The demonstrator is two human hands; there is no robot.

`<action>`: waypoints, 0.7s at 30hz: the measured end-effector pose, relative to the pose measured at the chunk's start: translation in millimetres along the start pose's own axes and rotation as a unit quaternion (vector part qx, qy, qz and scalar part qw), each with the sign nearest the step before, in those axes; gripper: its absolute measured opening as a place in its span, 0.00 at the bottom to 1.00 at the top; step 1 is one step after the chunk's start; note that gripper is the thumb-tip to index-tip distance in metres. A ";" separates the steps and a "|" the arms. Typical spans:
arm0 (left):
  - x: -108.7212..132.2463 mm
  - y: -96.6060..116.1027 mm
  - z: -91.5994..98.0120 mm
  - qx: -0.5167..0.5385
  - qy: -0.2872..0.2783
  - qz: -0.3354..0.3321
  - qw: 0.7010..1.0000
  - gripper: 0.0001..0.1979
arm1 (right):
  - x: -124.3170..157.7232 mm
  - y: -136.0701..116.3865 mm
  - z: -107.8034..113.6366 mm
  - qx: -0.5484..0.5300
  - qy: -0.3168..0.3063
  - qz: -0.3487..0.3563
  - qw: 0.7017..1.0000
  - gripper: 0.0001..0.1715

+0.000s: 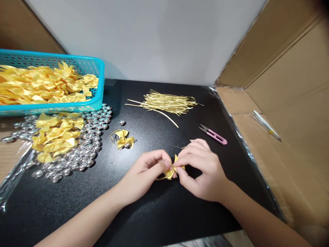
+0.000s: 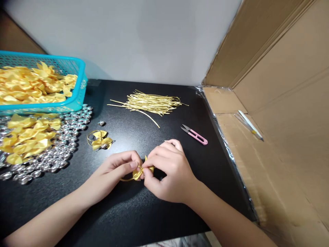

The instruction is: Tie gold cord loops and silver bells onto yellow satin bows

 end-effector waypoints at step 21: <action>2.0 -5.2 -1.4 0.033 -0.011 0.012 0.999 0.12 | 0.8 1.5 -1.6 0.002 -0.018 -0.023 1.000 0.06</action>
Point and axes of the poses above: each hand's wrist, its own x-axis away from the middle knuckle, its own z-axis out of the back of the hand, y = z × x, the point moved 4 cm from there along -x, towards the middle knuckle, and after that the axes turned 13 degrees about -z, right-handed, at the moved point
